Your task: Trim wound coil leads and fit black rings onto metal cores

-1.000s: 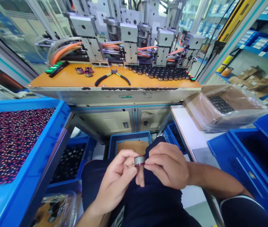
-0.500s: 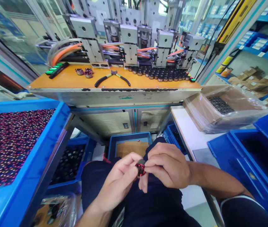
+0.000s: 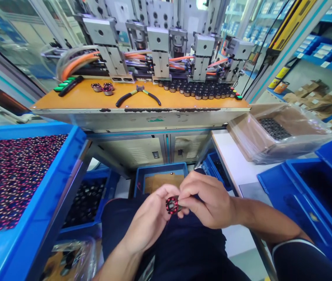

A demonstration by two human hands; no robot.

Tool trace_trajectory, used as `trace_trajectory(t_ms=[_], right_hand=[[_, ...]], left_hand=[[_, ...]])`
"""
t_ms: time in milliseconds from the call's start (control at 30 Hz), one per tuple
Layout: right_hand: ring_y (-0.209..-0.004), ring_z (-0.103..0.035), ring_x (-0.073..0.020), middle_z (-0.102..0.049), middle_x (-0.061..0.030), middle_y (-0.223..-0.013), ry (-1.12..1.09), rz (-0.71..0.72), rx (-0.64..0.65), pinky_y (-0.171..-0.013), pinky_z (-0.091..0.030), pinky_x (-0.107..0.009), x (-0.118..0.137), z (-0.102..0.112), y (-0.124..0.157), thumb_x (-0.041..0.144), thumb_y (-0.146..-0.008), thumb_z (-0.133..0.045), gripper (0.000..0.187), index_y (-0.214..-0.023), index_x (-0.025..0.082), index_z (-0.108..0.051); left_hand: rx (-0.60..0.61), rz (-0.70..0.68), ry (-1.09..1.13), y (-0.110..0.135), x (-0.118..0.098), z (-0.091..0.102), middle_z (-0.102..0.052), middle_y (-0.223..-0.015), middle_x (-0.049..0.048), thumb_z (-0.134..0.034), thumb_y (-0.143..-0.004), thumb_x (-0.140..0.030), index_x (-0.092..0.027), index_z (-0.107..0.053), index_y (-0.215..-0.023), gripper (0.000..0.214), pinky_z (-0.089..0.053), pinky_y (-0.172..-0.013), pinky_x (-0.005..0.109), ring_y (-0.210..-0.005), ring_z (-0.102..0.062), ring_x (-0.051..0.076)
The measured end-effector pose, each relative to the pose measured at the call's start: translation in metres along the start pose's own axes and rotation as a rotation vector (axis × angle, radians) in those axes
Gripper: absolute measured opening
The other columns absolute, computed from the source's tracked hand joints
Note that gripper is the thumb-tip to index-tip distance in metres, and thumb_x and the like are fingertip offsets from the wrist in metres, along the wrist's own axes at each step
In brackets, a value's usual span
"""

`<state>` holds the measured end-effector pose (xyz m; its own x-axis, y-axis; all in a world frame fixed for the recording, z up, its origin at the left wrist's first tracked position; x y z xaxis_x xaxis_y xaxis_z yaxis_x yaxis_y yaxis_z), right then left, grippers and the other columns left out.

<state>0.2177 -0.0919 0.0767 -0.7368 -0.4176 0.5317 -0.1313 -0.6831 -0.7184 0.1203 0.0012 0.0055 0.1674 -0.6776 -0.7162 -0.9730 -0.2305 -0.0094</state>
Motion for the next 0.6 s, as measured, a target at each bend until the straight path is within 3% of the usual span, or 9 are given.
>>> trace_trajectory(t_ms=[67,167,267,400,500,600], right_hand=[[-0.071,-0.058,-0.0109,-0.062,-0.0028,-0.076,0.029,0.002,0.008,-0.065,-0.052,-0.022,0.0,0.001,0.001,0.015,-0.097,-0.052,0.011,-0.089,0.015,-0.058],[-0.073,-0.059,-0.0111,-0.063,-0.003,-0.078,0.065,-0.028,-0.006,-0.067,-0.052,-0.022,-0.001,0.003,0.003,0.012,-0.095,-0.053,0.008,-0.09,0.015,-0.058],[-0.071,-0.058,-0.0113,-0.063,-0.0028,-0.077,0.079,-0.07,-0.052,-0.065,-0.051,-0.023,-0.003,0.005,0.004,0.01,-0.094,-0.055,0.008,-0.089,0.016,-0.057],[-0.07,-0.057,-0.0113,-0.062,-0.0023,-0.076,0.046,-0.114,-0.093,-0.065,-0.05,-0.023,-0.003,0.003,0.004,0.01,-0.093,-0.056,0.009,-0.086,0.017,-0.057],[-0.069,-0.056,-0.0111,-0.061,-0.002,-0.075,0.013,-0.174,-0.114,-0.064,-0.049,-0.024,-0.002,0.0,0.005,0.012,-0.093,-0.057,0.01,-0.084,0.016,-0.059],[-0.066,-0.053,-0.0103,-0.059,-0.0012,-0.073,-0.058,-0.329,-0.146,-0.061,-0.045,-0.023,-0.002,-0.002,0.008,0.014,-0.092,-0.059,0.012,-0.08,0.016,-0.061]], left_hand=[[0.037,0.073,-0.031,0.0,0.004,-0.001,-0.065,-0.069,0.0028,-0.062,-0.09,-0.045,-0.015,-0.068,-0.092,0.031,-0.051,-0.061,0.022,-0.062,-0.061,0.011],[-0.011,-0.05,-0.1,0.004,0.002,0.002,-0.066,-0.067,-0.0015,-0.065,-0.091,-0.029,-0.021,-0.063,-0.105,0.016,-0.05,-0.058,0.02,-0.057,-0.06,0.009],[-0.075,-0.229,-0.199,0.007,-0.003,0.004,-0.071,-0.08,-0.0022,-0.066,-0.09,-0.019,-0.027,-0.062,-0.107,0.019,-0.054,-0.06,0.02,-0.063,-0.067,0.009],[-0.152,-0.429,-0.291,0.011,-0.009,0.006,-0.07,-0.106,0.0002,-0.072,-0.082,-0.011,-0.024,-0.062,-0.094,0.02,-0.059,-0.068,0.024,-0.078,-0.072,0.013],[-0.219,-0.525,-0.358,0.012,-0.012,0.007,-0.072,-0.1,0.0,-0.072,-0.08,-0.005,-0.021,-0.06,-0.085,0.021,-0.06,-0.074,0.024,-0.08,-0.071,0.011],[-0.261,-0.596,-0.399,0.012,-0.014,0.01,-0.074,-0.097,-0.0004,-0.074,-0.078,-0.003,-0.023,-0.066,-0.093,0.026,-0.06,-0.077,0.019,-0.085,-0.071,0.01]])
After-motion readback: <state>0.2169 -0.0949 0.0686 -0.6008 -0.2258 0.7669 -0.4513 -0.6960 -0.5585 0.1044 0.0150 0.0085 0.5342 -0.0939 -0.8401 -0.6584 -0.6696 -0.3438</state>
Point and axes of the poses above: each hand's wrist, its own y-axis away from the middle knuckle, its own z-axis out of the back of the hand, x = y × z, the point moved 4 cm from there along -y, towards the middle knuckle
